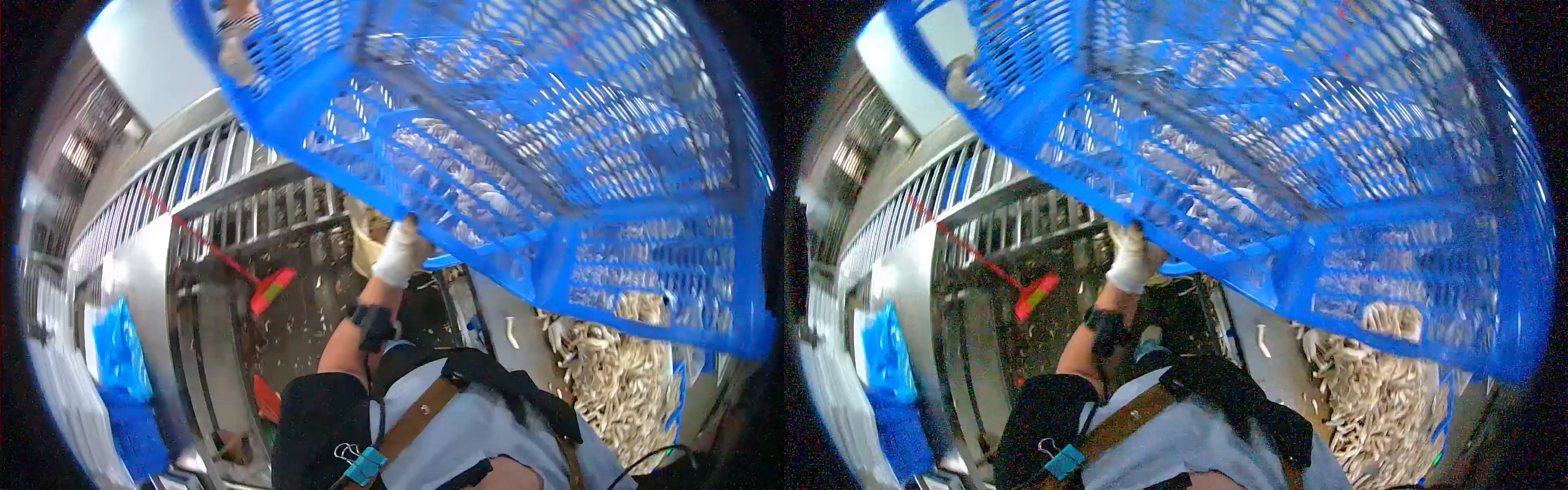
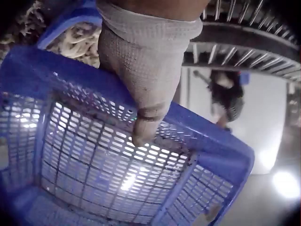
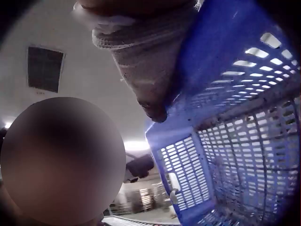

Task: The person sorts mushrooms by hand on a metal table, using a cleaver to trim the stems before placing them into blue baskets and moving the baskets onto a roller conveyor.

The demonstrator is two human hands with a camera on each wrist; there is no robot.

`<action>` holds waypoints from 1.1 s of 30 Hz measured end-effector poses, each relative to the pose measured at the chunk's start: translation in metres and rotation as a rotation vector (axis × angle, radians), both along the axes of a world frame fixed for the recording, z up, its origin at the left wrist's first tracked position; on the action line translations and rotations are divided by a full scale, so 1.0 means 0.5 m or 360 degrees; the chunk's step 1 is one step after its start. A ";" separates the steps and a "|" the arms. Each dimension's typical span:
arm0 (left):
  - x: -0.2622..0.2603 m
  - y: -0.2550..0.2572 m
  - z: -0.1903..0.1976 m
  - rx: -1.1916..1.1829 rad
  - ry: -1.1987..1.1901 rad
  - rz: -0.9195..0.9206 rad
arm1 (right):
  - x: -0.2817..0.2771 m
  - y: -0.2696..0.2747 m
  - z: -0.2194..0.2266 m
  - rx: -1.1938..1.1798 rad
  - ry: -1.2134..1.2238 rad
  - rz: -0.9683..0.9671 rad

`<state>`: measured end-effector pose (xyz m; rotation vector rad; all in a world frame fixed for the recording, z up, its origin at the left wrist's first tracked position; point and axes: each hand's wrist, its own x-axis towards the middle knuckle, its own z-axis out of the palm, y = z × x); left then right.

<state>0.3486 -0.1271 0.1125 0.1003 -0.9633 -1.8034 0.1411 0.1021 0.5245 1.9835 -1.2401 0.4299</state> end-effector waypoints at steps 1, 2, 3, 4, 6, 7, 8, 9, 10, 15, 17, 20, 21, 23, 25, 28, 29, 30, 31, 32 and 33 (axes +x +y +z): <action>0.069 0.008 0.013 0.0260 0.0329 -0.0009 | 0.037 -0.077 -0.017 0.0111 -0.0044 0.0193; 0.154 0.019 0.014 0.0311 0.0318 0.0131 | 0.079 -0.157 -0.038 0.0234 -0.0081 0.0375; 0.239 0.034 -0.017 0.0517 0.0202 0.0302 | 0.120 -0.228 -0.065 0.0355 -0.0117 0.0545; 0.307 0.042 -0.057 0.0719 0.0185 0.0586 | 0.161 -0.296 -0.096 0.0474 -0.0155 0.0701; 0.453 0.115 -0.093 0.0767 -0.0225 0.0949 | 0.233 -0.407 -0.150 0.0690 -0.0228 0.0936; 0.526 0.146 -0.151 0.0992 -0.0343 0.1125 | 0.264 -0.455 -0.177 0.0787 -0.0258 0.1026; 0.570 0.193 -0.171 0.1160 -0.0237 0.1204 | 0.294 -0.501 -0.208 0.0881 -0.0296 0.1093; 0.626 0.232 -0.245 0.1346 -0.0208 0.1415 | 0.323 -0.544 -0.240 0.0965 -0.0325 0.1141; 0.641 0.260 -0.243 0.1430 -0.0191 0.1513 | 0.345 -0.578 -0.270 0.1036 -0.0349 0.1157; 0.769 0.284 -0.430 0.2085 -0.0140 0.1561 | 0.388 -0.645 -0.427 0.1410 -0.0408 0.0835; 0.820 0.220 -0.531 0.2372 -0.0107 0.1597 | 0.321 -0.624 -0.522 0.1609 -0.0630 0.0451; 0.845 0.095 -0.631 0.2408 -0.0267 0.1632 | 0.235 -0.553 -0.613 0.1943 -0.1247 -0.0003; 0.847 0.047 -0.662 0.2388 -0.0310 0.1585 | 0.212 -0.518 -0.630 0.1993 -0.1545 -0.0261; 0.845 -0.086 -0.723 0.2385 -0.0449 0.1470 | 0.179 -0.447 -0.662 0.1884 -0.2060 -0.0709; 0.821 -0.253 -0.743 0.2248 -0.0487 0.1392 | 0.175 -0.391 -0.680 0.1693 -0.2305 -0.0932; 0.759 -0.496 -0.786 0.2016 -0.0520 0.1587 | 0.182 -0.371 -0.670 0.1607 -0.2181 -0.1160; 0.722 -0.563 -0.752 0.1984 -0.0693 0.1595 | 0.185 -0.367 -0.667 0.1626 -0.2057 -0.1218; 0.703 -0.621 -0.753 0.1949 -0.0714 0.1614 | 0.185 -0.347 -0.677 0.1573 -0.2093 -0.1317; 0.690 -0.671 -0.764 0.1935 -0.0678 0.1587 | 0.191 -0.337 -0.682 0.1549 -0.2176 -0.1360; 0.678 -0.707 -0.778 0.1923 -0.0635 0.1556 | 0.196 -0.328 -0.684 0.1535 -0.2253 -0.1389; 0.659 -0.730 -0.785 0.1883 -0.0643 0.1502 | 0.199 -0.320 -0.685 0.1532 -0.2329 -0.1400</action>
